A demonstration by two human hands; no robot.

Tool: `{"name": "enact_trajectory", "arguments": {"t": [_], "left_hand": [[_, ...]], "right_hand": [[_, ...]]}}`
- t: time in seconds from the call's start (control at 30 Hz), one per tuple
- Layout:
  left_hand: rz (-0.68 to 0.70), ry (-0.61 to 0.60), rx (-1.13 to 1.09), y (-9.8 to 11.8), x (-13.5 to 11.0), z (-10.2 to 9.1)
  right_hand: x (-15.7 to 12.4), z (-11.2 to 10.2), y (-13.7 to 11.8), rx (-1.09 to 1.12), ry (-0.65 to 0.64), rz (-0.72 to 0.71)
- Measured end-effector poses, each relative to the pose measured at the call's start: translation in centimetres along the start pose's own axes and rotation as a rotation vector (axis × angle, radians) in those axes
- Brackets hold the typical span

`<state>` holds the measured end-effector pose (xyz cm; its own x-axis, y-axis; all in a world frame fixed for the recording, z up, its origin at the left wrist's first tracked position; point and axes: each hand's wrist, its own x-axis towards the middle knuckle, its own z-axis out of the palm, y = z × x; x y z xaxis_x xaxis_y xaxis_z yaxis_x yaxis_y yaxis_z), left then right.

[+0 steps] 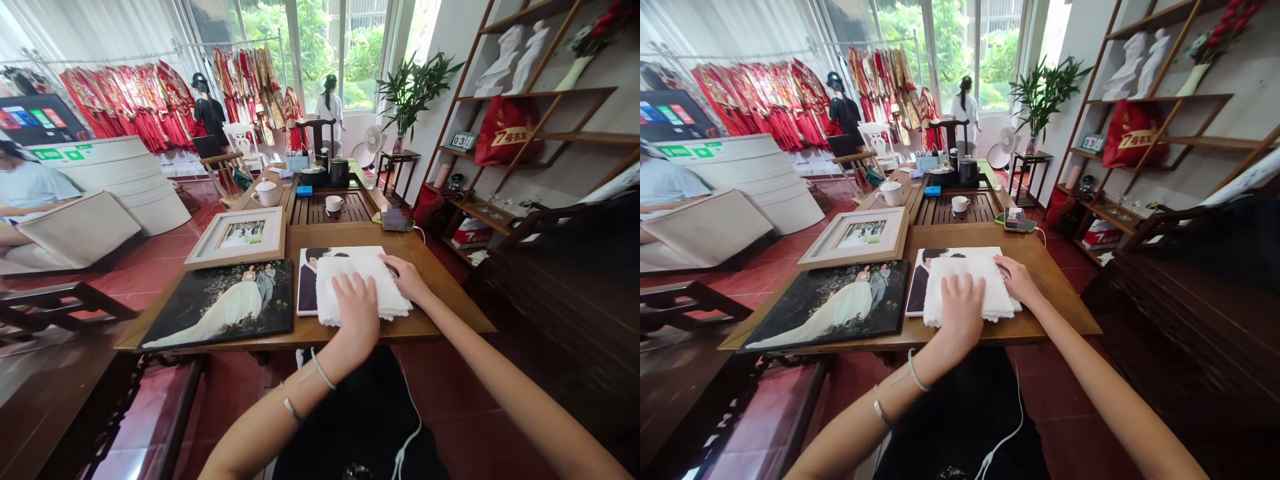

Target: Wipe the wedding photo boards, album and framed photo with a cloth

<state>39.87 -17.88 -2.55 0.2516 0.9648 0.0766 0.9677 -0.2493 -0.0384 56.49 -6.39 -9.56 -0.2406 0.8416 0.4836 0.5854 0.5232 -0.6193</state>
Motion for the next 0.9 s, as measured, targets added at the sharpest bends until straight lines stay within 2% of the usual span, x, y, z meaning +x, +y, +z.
{"name": "enact_trajectory", "arguments": {"t": [0.13,0.23,0.4,0.73,0.9], "left_hand": [[-0.088,0.026,0.012,2.9,-1.3,0.8],[-0.074,0.029,-0.013,3.1,-1.7,0.9],[-0.033,0.0,-0.04,1.2,-0.5,0.4],[-0.019,0.002,-0.026,-4.3,5.7,0.2],[-0.017,0.023,-0.028,-5.7,6.0,0.4]], "right_hand": [[0.0,-0.4,0.0,0.017,-0.026,-0.007],[0.0,-0.5,0.1,0.025,-0.033,-0.01],[0.1,-0.1,0.2,0.022,-0.018,-0.004],[0.0,0.3,-0.1,-0.021,0.014,-0.014],[0.0,0.4,-0.1,-0.041,0.024,-0.018]]}}
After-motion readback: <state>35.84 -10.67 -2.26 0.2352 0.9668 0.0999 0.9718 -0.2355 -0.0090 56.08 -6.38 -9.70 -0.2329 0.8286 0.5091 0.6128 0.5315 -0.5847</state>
